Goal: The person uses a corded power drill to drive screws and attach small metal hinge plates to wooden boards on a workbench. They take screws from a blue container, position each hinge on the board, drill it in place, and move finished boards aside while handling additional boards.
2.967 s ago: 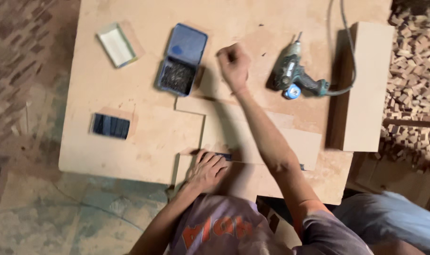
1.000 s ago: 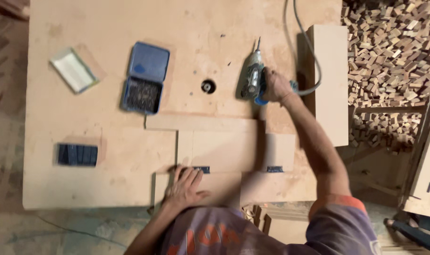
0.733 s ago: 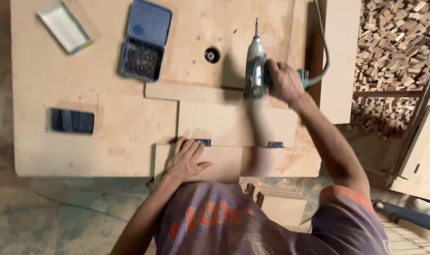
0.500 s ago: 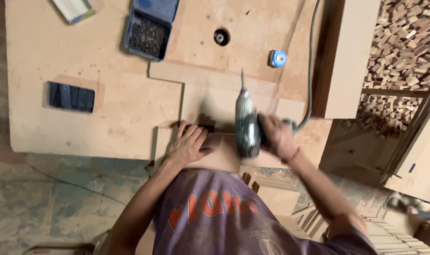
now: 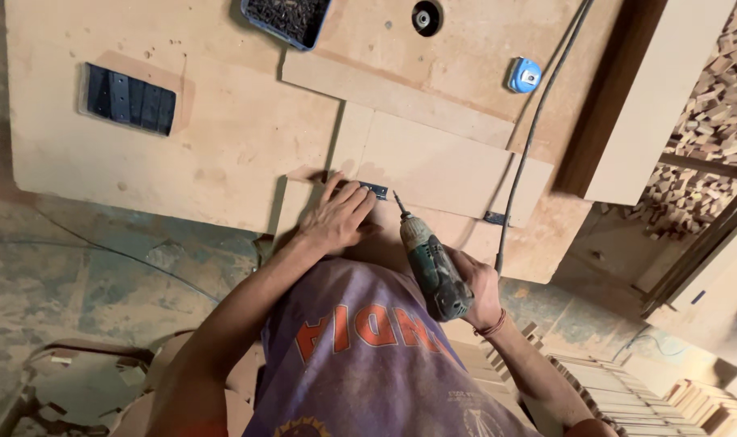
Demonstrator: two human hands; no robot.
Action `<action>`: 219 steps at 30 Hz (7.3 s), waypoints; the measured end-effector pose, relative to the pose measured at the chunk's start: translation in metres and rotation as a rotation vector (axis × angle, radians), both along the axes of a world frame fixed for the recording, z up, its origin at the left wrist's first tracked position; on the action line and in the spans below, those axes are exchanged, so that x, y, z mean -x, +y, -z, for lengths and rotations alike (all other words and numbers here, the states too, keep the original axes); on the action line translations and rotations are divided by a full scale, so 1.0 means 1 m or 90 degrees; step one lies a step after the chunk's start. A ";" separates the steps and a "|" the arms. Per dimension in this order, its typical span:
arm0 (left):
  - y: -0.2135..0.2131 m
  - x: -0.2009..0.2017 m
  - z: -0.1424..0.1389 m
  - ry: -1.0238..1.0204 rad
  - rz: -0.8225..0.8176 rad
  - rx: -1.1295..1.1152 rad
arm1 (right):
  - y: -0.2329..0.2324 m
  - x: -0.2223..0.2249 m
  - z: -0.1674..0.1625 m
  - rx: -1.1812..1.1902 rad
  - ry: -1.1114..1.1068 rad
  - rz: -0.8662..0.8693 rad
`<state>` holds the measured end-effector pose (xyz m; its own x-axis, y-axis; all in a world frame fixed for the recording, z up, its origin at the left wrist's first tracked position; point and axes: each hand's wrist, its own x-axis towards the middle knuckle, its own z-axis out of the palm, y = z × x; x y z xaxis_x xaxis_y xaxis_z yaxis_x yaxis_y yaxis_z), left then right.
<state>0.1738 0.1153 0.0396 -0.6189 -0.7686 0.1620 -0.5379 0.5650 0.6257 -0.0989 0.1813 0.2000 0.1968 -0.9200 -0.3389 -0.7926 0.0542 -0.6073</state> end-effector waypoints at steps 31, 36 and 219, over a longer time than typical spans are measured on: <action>-0.004 -0.003 0.002 -0.035 -0.007 0.028 | -0.043 -0.004 0.008 -0.143 -0.035 -0.030; -0.001 -0.002 0.003 -0.005 -0.031 0.032 | -0.042 -0.006 0.007 -0.138 -0.033 -0.022; 0.011 -0.025 0.014 -0.003 -0.138 -0.111 | -0.054 -0.037 0.000 -0.102 0.055 -0.083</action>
